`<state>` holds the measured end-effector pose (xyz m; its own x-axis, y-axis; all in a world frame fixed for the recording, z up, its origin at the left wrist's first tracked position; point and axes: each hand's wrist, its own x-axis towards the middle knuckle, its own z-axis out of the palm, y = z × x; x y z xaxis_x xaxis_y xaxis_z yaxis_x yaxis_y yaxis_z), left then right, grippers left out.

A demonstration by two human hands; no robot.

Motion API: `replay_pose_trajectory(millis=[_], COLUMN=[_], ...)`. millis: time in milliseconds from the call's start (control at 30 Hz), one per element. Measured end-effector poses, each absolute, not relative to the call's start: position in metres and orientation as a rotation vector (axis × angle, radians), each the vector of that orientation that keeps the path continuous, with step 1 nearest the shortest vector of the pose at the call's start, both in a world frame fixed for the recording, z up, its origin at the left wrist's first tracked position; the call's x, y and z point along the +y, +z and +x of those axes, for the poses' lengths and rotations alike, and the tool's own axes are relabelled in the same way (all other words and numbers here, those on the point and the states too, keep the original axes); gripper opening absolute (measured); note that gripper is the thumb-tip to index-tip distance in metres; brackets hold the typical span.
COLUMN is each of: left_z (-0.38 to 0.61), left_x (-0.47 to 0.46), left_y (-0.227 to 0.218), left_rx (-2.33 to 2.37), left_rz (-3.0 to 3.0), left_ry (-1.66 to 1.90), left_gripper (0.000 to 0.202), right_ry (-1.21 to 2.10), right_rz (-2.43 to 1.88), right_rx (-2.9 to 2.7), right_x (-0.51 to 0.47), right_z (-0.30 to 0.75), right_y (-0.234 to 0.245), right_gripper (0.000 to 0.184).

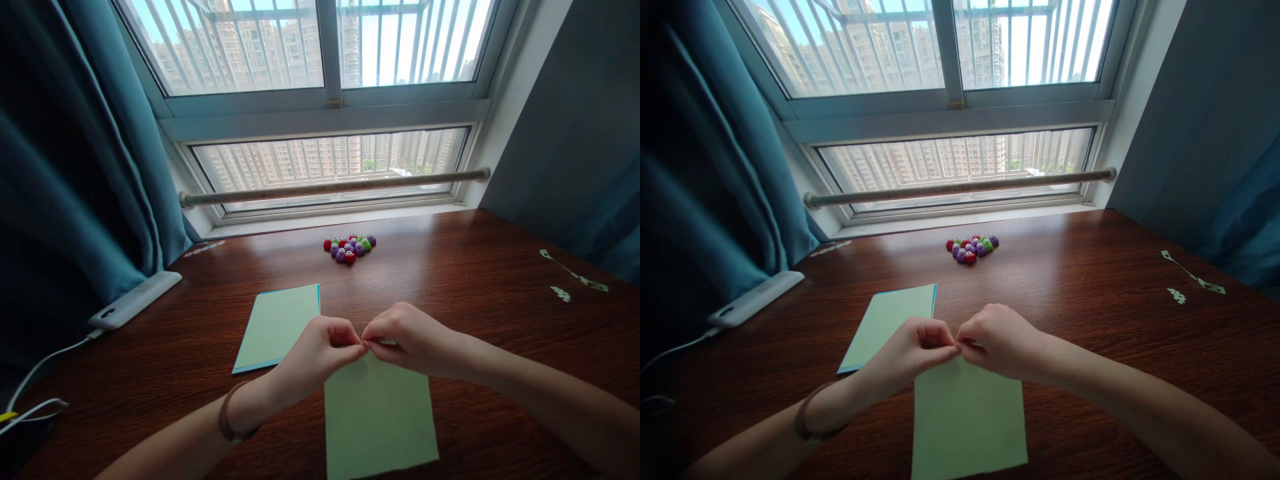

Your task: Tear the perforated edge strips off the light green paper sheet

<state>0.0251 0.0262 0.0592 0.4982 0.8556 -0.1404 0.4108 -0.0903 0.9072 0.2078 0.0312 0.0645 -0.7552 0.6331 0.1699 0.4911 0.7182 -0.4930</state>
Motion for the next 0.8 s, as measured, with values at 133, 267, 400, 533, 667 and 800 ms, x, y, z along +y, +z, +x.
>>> replay_pose_trajectory(millis=[133,267,400,533,667,800], left_z=[0.022,0.021,0.019,0.011,0.006,0.011], left_x=[0.029,0.032,0.035,0.043,0.046,0.037], left_y=[0.062,0.067,0.071,0.071,0.072,0.074], left_rx=[1.083,1.072,1.067,1.026,1.082,1.057], left_rz=[1.721,1.753,1.742,1.589,1.702,2.012], left_ry=[0.536,0.523,0.547,0.573,0.688,0.675], left_gripper=[0.019,0.014,0.013,0.010,0.012,0.023], right_ry=[0.626,0.596,0.659,0.698,0.904,0.966], right_rz=[-0.824,-0.944,-1.040,-1.184,-1.210,-1.148], right_rx=[-2.571,-2.539,-2.520,-2.457,-2.405,-2.418], right_x=[0.034,0.035,0.042,0.056,0.060,0.052], right_z=[0.209,0.211,0.220,0.239,0.249,0.239], right_y=[0.064,0.069,0.076,0.087,0.094,0.090], right_gripper=[0.014,0.012,0.013,0.015,0.016,0.017])
